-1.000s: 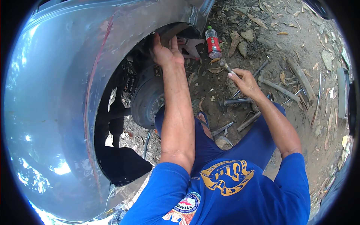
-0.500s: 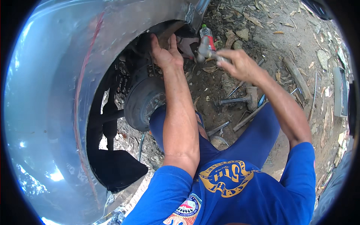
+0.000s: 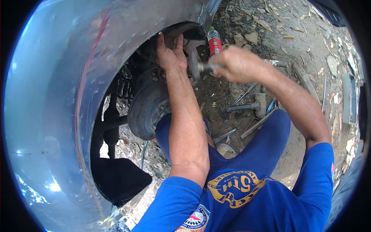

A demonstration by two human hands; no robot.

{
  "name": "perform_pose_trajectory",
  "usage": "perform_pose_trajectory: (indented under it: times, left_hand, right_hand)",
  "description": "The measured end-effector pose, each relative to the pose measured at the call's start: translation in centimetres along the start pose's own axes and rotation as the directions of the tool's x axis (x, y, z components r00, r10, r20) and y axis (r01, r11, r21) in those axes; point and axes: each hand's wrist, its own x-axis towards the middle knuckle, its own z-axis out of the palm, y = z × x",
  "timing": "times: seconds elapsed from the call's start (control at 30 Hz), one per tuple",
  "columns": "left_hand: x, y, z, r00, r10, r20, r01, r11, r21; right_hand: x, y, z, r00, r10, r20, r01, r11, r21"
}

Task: The recorder is using a hammer and screwdriver to repair the inner panel of a car's wheel well.

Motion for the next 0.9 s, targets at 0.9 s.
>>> perform_pose_trajectory:
  times: [0.9]
  left_hand:
    - [0.0,0.3,-0.1,0.994,0.009,0.105,-0.021,0.994,0.111]
  right_hand:
    - [1.6,-0.3,8.3,0.797,0.534,-0.282,0.386,-0.091,0.918]
